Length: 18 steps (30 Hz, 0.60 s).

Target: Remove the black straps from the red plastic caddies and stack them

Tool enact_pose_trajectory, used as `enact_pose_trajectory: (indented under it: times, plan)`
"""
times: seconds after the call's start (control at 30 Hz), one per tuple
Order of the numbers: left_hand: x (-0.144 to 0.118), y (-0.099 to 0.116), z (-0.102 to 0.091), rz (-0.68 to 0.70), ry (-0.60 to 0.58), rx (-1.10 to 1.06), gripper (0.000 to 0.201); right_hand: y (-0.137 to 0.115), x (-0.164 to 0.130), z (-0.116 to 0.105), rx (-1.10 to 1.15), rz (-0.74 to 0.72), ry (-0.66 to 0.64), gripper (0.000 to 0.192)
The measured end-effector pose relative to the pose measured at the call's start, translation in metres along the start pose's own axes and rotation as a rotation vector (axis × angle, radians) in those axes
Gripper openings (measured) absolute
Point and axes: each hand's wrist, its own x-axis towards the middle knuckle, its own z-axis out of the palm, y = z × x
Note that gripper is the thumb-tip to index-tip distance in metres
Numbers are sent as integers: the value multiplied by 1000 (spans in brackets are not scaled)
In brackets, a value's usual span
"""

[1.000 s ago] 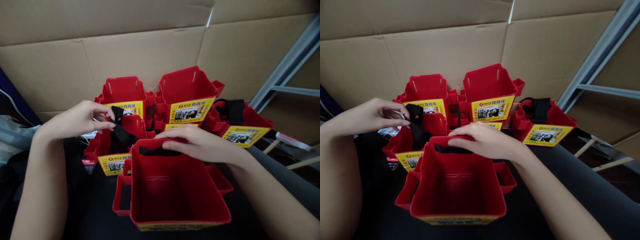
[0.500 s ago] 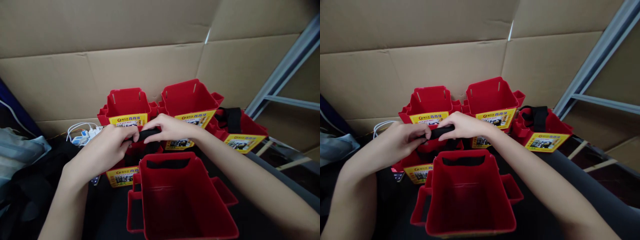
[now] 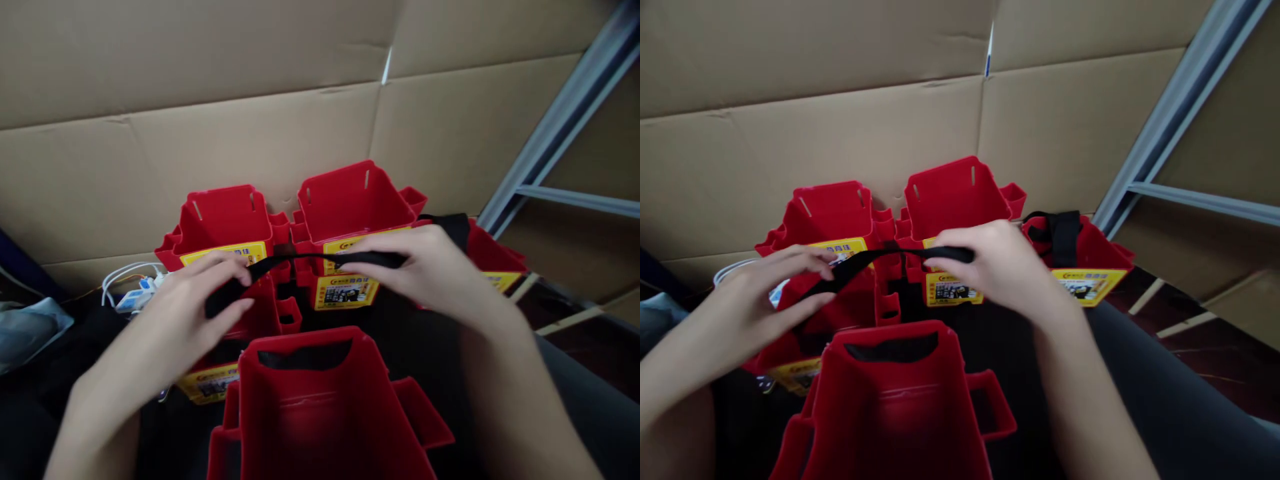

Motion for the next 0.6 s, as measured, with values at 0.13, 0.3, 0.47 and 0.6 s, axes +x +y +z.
enact_pose_trajectory:
  times: [0.13,0.3,0.47,0.6]
  plan:
    - [20,39,16,72,-4,-163,41,-28,8,20,45,-144,-113,16]
    - [29,16,16,-67,-134,-304,31,-6,6,10,84,-134,-54,17]
    - [19,-8,12,-102,-149,-141,27,9,7,12,48,-16,7,20]
    - [23,11,26,55,-178,-227,51,-20,14,44,94,-95,-135,17]
